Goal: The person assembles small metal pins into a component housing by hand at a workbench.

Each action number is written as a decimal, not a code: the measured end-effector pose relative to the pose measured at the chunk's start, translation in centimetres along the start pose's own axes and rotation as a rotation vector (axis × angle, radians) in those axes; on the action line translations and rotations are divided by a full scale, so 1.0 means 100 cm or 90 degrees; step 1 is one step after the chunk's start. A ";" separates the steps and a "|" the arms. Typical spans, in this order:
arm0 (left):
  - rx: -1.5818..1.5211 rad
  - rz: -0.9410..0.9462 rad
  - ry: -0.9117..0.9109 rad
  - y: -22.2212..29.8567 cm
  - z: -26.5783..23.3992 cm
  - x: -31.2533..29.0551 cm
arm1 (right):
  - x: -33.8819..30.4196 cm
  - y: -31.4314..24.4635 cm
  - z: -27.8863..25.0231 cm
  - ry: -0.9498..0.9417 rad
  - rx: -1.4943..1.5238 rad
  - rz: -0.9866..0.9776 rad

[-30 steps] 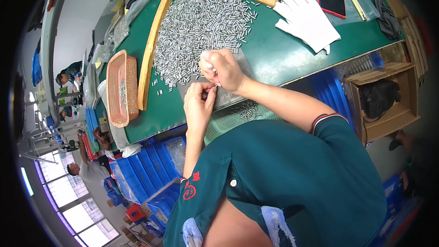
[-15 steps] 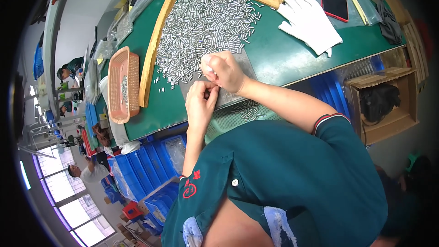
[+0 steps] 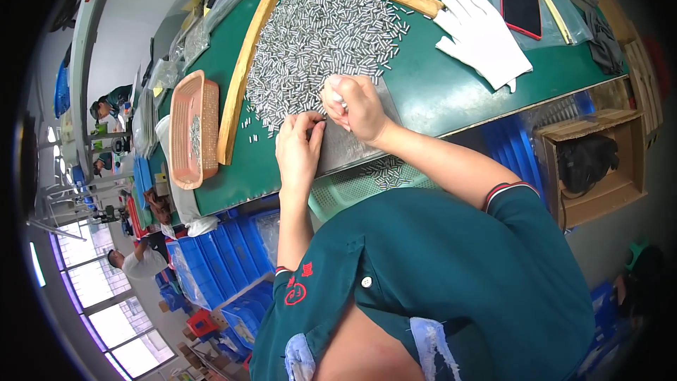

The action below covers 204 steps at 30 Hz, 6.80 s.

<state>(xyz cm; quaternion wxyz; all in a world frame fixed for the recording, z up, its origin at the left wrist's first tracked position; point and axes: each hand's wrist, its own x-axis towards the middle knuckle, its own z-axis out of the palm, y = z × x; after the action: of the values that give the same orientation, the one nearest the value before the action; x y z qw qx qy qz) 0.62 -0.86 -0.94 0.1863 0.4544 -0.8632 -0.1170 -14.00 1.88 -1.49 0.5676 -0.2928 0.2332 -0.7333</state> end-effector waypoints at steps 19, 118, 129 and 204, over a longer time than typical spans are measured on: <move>-0.058 0.022 -0.065 0.018 0.006 -0.007 | 0.000 0.000 -0.002 0.008 -0.006 -0.024; -0.144 -0.006 -0.035 0.011 0.007 -0.016 | -0.003 0.012 -0.001 -0.118 -0.126 -0.114; -0.126 -0.043 -0.065 0.006 -0.021 -0.011 | -0.002 0.004 -0.001 -0.029 -0.022 -0.006; -0.156 -0.038 -0.049 0.014 0.007 -0.019 | -0.002 0.004 -0.003 -0.042 0.011 -0.021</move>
<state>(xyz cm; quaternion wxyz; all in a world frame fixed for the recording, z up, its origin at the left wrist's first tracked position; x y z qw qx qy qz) 0.25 1.51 -1.41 0.2035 0.4487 -0.8351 -0.2446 -13.92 2.03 -2.00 0.5653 -0.3157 0.2028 -0.7346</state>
